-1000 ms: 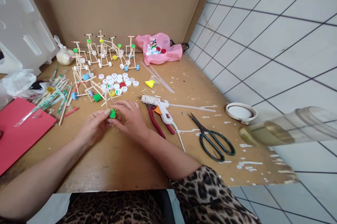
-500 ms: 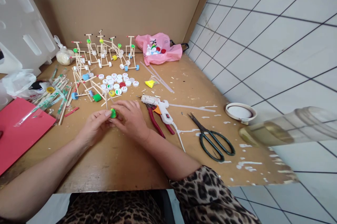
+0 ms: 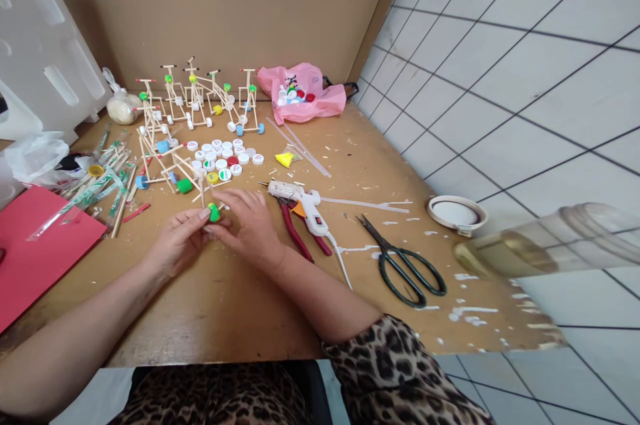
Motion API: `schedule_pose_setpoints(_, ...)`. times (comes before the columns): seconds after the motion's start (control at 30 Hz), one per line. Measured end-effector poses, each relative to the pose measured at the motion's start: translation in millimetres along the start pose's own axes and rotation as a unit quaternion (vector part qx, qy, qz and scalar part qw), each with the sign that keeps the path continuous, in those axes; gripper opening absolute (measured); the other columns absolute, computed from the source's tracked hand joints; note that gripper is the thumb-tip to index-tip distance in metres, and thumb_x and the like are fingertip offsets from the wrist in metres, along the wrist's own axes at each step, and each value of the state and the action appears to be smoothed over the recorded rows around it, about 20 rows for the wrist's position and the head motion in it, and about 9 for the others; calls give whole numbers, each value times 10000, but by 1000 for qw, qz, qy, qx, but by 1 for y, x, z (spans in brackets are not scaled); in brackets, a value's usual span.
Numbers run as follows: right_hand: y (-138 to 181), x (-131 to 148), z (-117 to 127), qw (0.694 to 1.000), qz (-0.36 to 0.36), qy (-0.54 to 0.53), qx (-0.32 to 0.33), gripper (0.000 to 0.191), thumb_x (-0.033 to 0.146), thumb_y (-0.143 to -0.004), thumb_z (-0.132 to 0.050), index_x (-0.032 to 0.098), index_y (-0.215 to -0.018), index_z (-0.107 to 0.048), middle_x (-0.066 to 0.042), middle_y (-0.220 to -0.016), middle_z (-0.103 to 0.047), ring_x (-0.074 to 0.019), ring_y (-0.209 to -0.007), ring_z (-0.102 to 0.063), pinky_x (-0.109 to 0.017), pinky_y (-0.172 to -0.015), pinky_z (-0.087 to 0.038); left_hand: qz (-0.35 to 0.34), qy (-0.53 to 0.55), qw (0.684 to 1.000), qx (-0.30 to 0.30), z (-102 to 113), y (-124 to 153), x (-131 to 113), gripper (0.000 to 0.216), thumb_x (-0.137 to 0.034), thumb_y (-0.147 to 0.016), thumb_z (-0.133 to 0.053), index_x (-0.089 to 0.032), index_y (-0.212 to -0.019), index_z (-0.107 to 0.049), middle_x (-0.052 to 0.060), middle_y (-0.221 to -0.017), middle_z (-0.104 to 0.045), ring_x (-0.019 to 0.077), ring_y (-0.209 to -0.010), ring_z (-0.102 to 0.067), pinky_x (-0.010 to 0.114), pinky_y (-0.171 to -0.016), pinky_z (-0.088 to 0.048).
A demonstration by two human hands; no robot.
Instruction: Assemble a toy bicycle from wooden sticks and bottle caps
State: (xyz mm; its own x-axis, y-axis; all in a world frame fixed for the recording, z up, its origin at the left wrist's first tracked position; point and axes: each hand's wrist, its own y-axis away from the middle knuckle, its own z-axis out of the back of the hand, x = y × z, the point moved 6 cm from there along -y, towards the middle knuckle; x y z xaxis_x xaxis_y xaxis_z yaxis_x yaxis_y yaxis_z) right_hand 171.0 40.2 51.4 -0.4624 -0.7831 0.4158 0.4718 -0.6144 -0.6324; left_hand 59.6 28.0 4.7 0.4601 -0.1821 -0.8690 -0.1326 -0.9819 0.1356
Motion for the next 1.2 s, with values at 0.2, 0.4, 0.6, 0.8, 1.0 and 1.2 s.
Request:
schedule_pose_setpoints(0.2, -2, 2, 5, 1000, 15, -14, -17, 189, 306, -877, -569, 229, -1046, -601, -77, -1068, -693, -216, -1001, -637, -404, -853, -484, -6, 13, 1000, -7, 2, -1, -3, 418, -548, -555, -815, -156, -666, -721, 50, -620, -707, 159, -623, -660, 243, -579, -494)
schedule_pose_setpoints(0.4, -3, 5, 5, 999, 29, -12, 21, 273, 277, -884, -514, 246, -1145, -587, -84, -1142, -670, -218, -1053, -621, -416, -876, -480, -35, -9, 998, -49, 11, -2, -9, 325, -458, -572, -827, -157, -612, -710, 26, -559, -673, 105, -537, -589, 208, -533, -450)
schedule_pose_setpoints(0.6, -3, 6, 8, 999, 28, 4, -18, 234, 383, -894, -548, 237, -1073, -588, -82, -1069, -692, -219, -998, -631, -401, -846, -467, -36, -6, 998, -55, 10, -2, -9, 338, -465, -553, -839, -158, -625, -717, 20, -587, -689, 95, -544, -576, 200, -545, -449)
schedule_pose_setpoints(0.8, -2, 2, 5, 999, 26, 29, -8, 161, 362, -908, -523, 250, -973, -618, -61, -1035, -695, -202, -956, -630, -390, -837, -444, -32, -11, 998, -52, 10, -2, -5, 328, -460, -585, -824, -155, -610, -706, 17, -544, -663, 101, -544, -574, 208, -546, -449)
schedule_pose_setpoints(1.0, -2, 3, 6, 999, 32, 22, -18, 199, 394, -910, -528, 250, -1027, -601, -68, -1079, -691, -206, -989, -631, -390, -840, -451, -29, 0, 998, -56, 11, -3, -4, 324, -446, -553, -839, -154, -617, -715, 33, -585, -688, 108, -549, -583, 218, -548, -445)
schedule_pose_setpoints(1.2, -2, 5, 10, 997, 42, 32, -48, 172, 383, -904, -559, 234, -983, -596, -65, -1025, -704, -205, -950, -645, -377, -806, -456, -38, 12, 997, -62, 10, -2, -6, 337, -464, -549, -839, -162, -634, -716, 25, -588, -696, 109, -564, -603, 209, -558, -452)
